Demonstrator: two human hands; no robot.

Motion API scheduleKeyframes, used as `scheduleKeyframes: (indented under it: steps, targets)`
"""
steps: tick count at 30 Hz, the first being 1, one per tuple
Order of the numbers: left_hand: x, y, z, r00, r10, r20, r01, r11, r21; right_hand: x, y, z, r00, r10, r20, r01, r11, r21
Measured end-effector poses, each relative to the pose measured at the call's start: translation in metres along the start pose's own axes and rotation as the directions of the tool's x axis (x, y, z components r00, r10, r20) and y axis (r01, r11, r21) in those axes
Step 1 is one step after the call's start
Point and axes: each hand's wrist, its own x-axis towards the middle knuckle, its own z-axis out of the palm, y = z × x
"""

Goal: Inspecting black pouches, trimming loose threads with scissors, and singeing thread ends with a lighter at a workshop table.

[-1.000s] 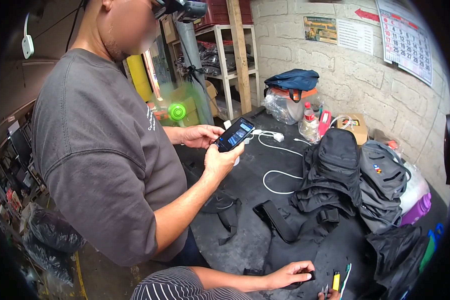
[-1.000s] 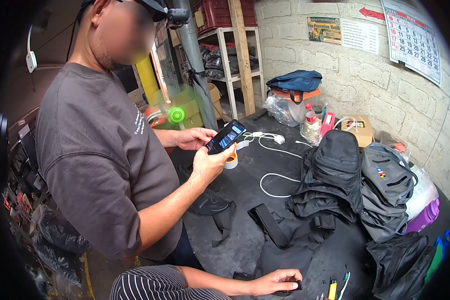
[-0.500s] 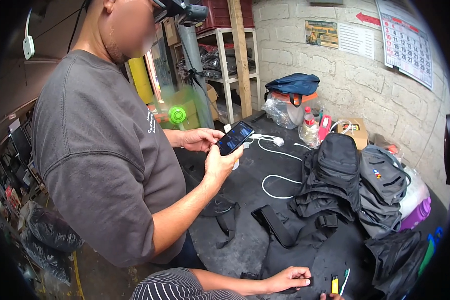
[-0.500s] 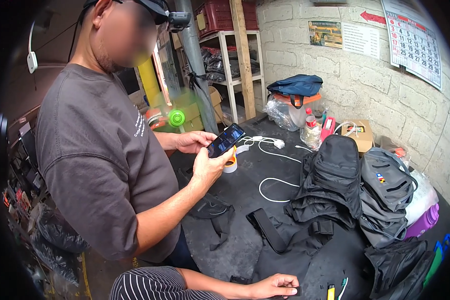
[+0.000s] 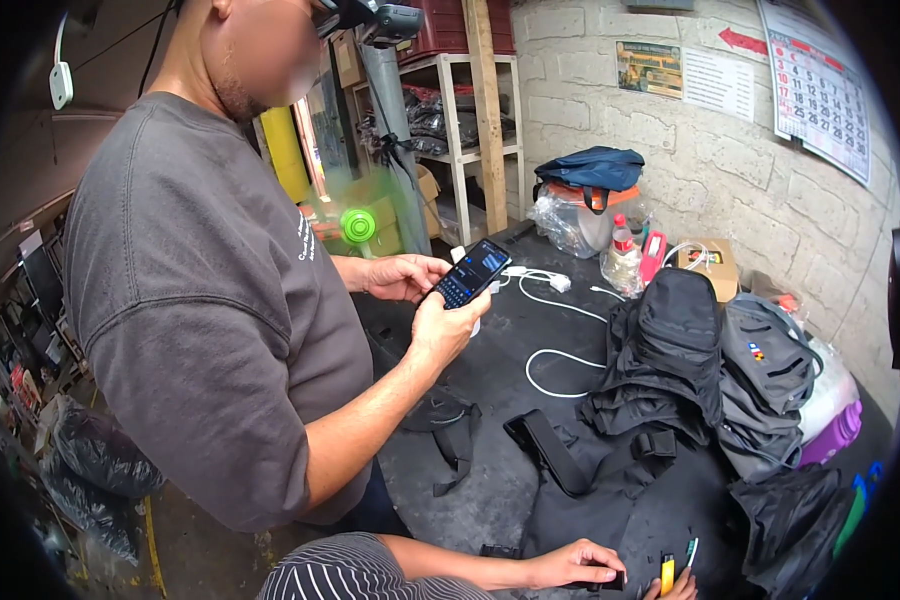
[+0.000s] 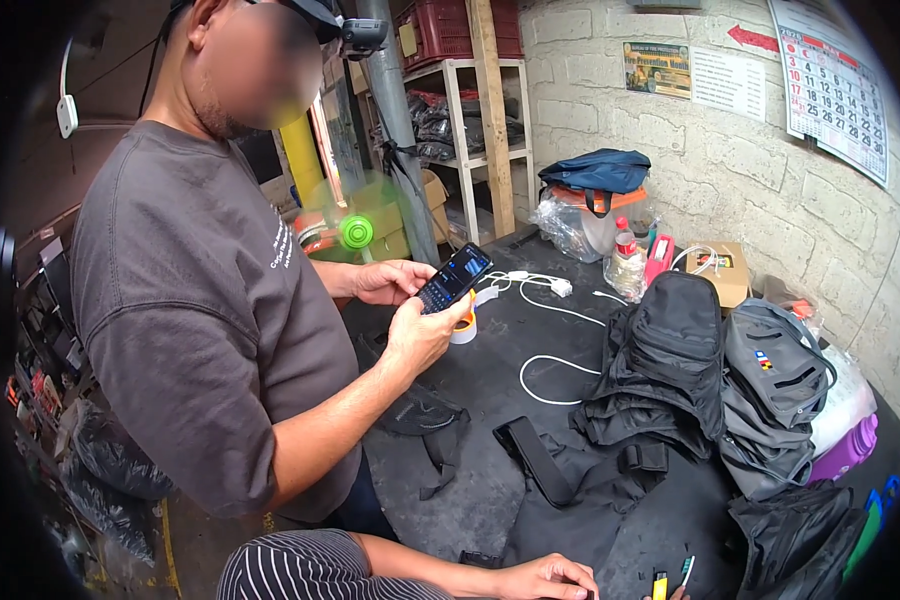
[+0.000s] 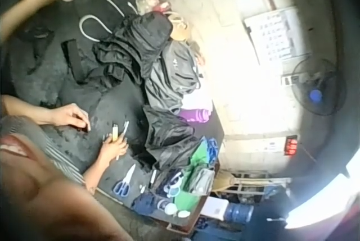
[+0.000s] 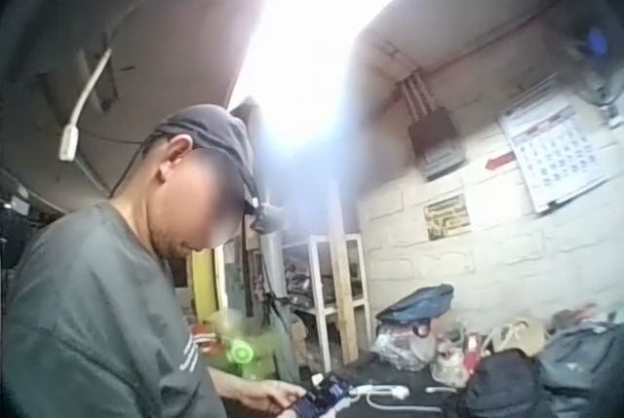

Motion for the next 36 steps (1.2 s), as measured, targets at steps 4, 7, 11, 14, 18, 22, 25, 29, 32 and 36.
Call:
scheduleKeyframes:
  steps: [4,7,11,14,18,22,25,29,32,36]
  targets:
    - [0.003,-0.006,0.001,0.987,-0.100,-0.126,0.095,0.994,-0.045,0.002,0.001,-0.001,0.994,0.090,0.065,-0.097,0.988,0.118]
    - [0.003,0.001,0.003,0.985,-0.121,-0.124,0.112,0.991,-0.079,0.001,0.005,0.004,0.996,0.088,0.006,-0.087,0.977,0.197]
    - [0.001,0.003,0.002,0.998,-0.027,-0.063,0.027,1.000,-0.002,0.001,0.007,0.010,0.998,0.067,-0.018,-0.062,0.978,0.199]
    - [0.002,0.000,0.004,0.996,0.006,-0.084,-0.003,0.999,0.036,0.001,0.006,0.014,0.998,0.059,-0.023,-0.056,0.993,0.107]
    - [0.004,0.001,0.006,0.993,-0.054,-0.108,0.045,0.995,-0.088,0.001,0.008,0.015,0.998,0.067,0.007,-0.067,0.993,0.102]
    - [0.003,0.000,0.005,0.996,-0.045,-0.083,0.040,0.998,-0.054,0.001,0.009,0.014,0.998,0.051,-0.031,-0.045,0.986,0.160]
    - [0.005,-0.004,0.002,0.994,-0.048,-0.095,0.041,0.996,-0.078,0.005,0.003,0.007,0.997,0.065,-0.051,-0.051,0.971,0.236]
    - [0.007,-0.001,0.005,0.989,0.019,-0.148,-0.015,1.000,0.026,0.005,0.001,0.005,0.979,0.125,-0.162,-0.062,0.936,0.347]
    - [0.004,0.003,0.004,0.982,-0.005,-0.186,0.012,0.999,0.032,0.012,-0.011,-0.016,0.982,0.152,-0.113,-0.063,0.824,0.563]
    - [0.010,0.000,0.000,0.984,-0.114,-0.138,0.107,0.993,-0.056,0.015,-0.018,-0.030,0.922,0.375,0.095,-0.335,0.653,0.679]
